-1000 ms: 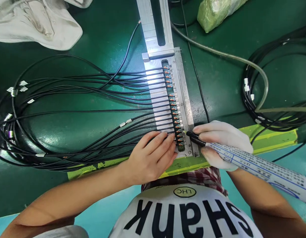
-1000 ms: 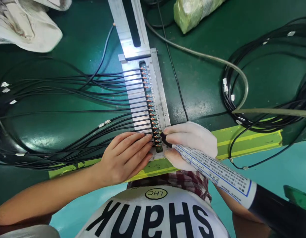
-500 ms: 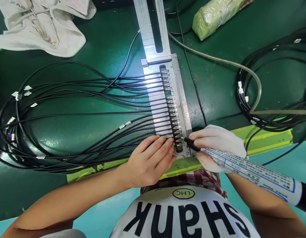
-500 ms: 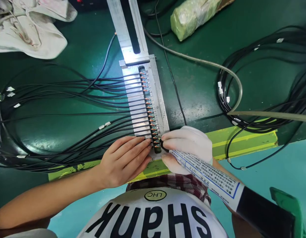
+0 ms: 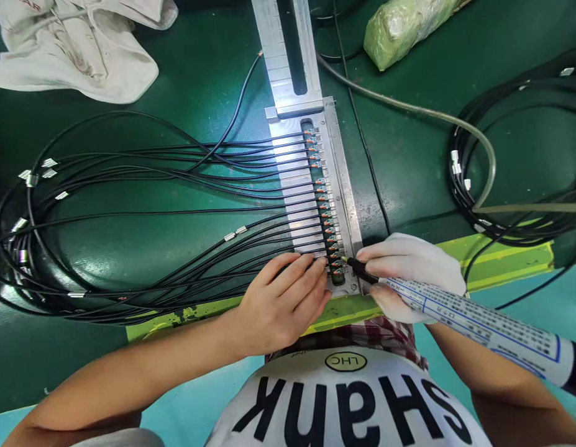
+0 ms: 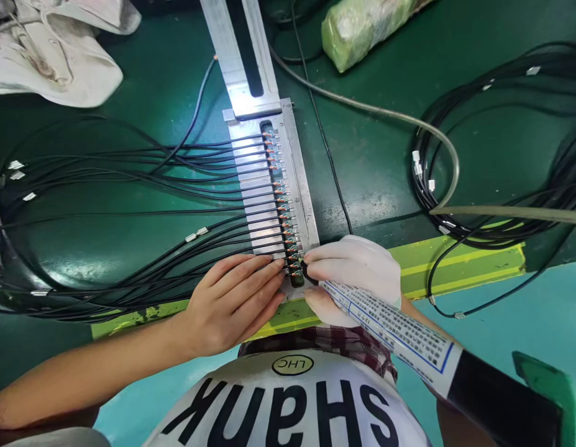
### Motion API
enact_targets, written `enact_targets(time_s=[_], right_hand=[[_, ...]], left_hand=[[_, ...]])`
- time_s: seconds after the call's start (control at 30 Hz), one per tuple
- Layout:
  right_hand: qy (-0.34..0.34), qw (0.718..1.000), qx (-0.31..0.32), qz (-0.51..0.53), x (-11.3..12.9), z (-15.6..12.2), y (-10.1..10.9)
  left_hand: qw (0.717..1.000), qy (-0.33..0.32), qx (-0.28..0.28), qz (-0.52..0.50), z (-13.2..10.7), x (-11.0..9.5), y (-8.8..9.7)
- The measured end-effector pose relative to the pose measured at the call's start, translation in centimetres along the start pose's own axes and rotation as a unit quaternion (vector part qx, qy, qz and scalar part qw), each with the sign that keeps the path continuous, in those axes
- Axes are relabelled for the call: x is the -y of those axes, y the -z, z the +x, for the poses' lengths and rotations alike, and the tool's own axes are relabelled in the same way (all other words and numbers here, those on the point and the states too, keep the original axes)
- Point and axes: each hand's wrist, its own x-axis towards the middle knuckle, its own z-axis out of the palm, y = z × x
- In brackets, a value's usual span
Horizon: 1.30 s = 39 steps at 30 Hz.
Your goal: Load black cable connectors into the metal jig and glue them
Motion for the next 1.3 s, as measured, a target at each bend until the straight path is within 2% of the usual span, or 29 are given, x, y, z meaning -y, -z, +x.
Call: enact_targets(time_s=[0.37, 1.3], right_hand=[[-0.005, 0.999, 0.035, 0.011, -0.17, -0.41, 0.36], [-0.01, 0.999, 0.038, 0.018, -0.3, -0.61, 0.48]], left_hand=[[1.0, 0.0, -0.004, 0.003, 0.33, 0.03, 0.1], [1.0, 0.004, -0.004, 0.0, 0.33, 0.1, 0.12]])
